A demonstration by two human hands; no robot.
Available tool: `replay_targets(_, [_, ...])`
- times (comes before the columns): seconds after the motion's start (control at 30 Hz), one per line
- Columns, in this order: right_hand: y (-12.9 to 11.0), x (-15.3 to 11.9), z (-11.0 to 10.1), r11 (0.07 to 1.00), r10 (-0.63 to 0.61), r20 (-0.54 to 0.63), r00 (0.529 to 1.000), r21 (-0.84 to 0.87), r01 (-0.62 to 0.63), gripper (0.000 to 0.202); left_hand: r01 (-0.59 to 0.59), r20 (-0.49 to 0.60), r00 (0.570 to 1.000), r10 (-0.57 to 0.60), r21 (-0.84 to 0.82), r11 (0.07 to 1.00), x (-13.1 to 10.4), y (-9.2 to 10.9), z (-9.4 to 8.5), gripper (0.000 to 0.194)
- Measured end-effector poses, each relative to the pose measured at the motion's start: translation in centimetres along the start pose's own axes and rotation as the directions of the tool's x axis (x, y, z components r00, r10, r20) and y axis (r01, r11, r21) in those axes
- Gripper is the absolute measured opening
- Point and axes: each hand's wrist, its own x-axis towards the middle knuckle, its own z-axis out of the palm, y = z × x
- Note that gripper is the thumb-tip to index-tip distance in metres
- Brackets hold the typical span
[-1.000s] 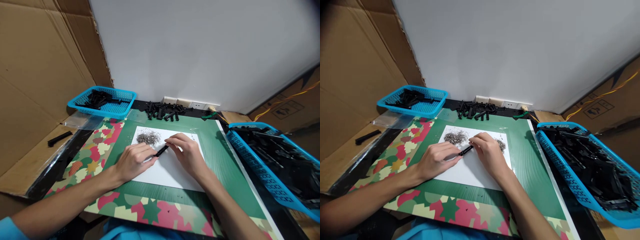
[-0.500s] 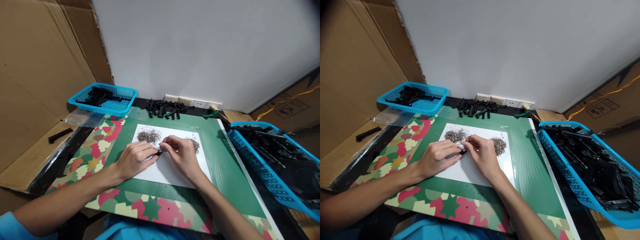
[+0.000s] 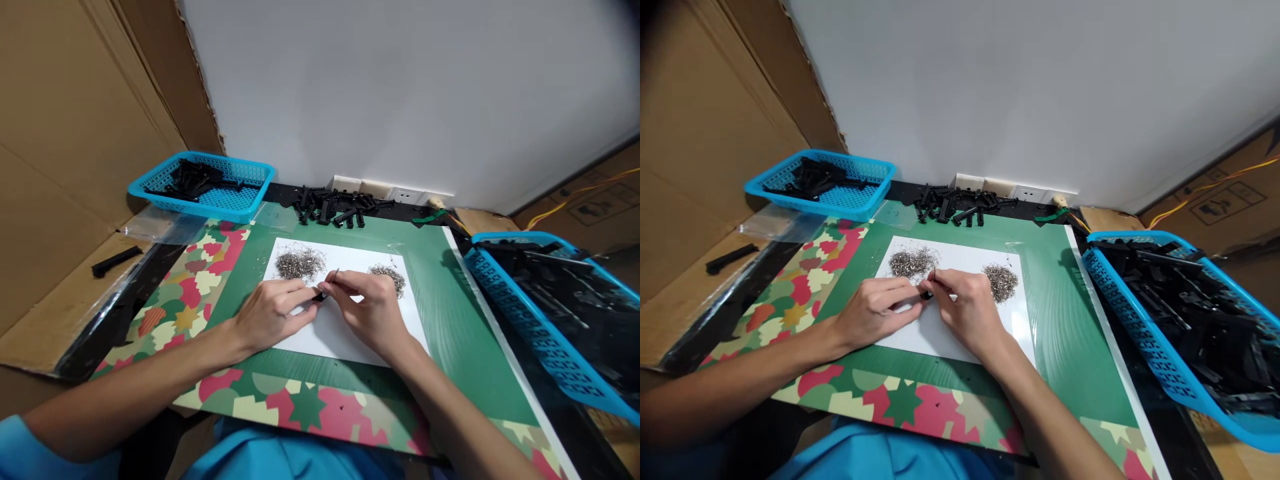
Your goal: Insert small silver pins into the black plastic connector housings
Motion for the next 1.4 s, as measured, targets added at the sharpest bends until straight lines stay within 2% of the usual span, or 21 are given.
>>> replay_targets(0.2, [0.1,-0.5,0.6,0.999,-0.031,-0.045,0.999,-0.017,0.03,0.026,0.056,0.01,0.998,-0.056,-0.065,0.996,0.3,0.1,-0.2,0.013])
replay_targets(0.47, [0.2,-0.7,0.9,0.997,0.074,0.021,0.997,-0.003,-0.074,0.031,0.066,-0.012,0.998,-0.068,-0.134,0.989,0.1,-0.4,0.2,0.01])
replay_targets(0.7, [0.2,-0.6,1.1,0.998,0.05,-0.012,0.999,0.03,-0.05,0.03,0.057,-0.011,0.998,-0.06,-0.162,0.985,0.7,-0.4,-0.1,0.014])
replay_targets(0.8, [0.3,-0.5,1.0,0.995,0.062,-0.054,0.997,0.075,-0.058,0.027,0.056,-0.014,0.998,-0.059,-0.152,0.987,0.9,-0.3,-0.1,0.01])
replay_targets(0.9, [0.3,-0.3,0.3,0.985,0.128,-0.143,0.981,0.137,-0.109,0.023,0.062,-0.032,0.997,-0.069,-0.178,0.982,0.8,-0.2,-0.1,0.016])
replay_targets(1.0, [0.3,-0.1,-0.9,0.963,0.206,-0.246,0.947,0.222,-0.151,0.019,0.051,-0.112,0.991,-0.076,-0.21,0.976,0.6,-0.2,-0.1,0.022])
replay_targets(1.1, [0.3,-0.1,-2.0,0.944,0.247,-0.277,0.928,0.284,-0.166,0.017,0.039,-0.202,0.977,-0.075,-0.176,0.984,0.5,-0.2,-0.2,0.027])
replay_targets(1.17, [0.5,-0.2,-2.8,0.955,0.226,-0.254,0.94,0.25,-0.162,0.017,0.019,-0.237,0.97,-0.053,-0.144,0.989,0.5,-0.1,-0.2,0.029])
replay_targets(1.23, [0.8,-0.2,-3.5,0.985,0.148,-0.17,0.974,0.115,-0.13,0.021,0.013,-0.234,0.971,-0.042,-0.124,0.992,0.6,0.0,-0.2,0.029])
replay_targets(1.3, [1.2,-0.1,-4.2,0.997,0.052,-0.01,0.999,-0.058,-0.053,0.025,0.023,-0.2,0.979,-0.046,-0.118,0.993,0.7,0.0,-0.2,0.027])
replay_targets(1.4, [1.8,0.1,-5.1,0.991,0.003,0.219,0.976,-0.132,0.027,0.026,0.021,-0.092,0.995,-0.038,-0.173,0.985,0.9,-0.2,-0.2,0.024])
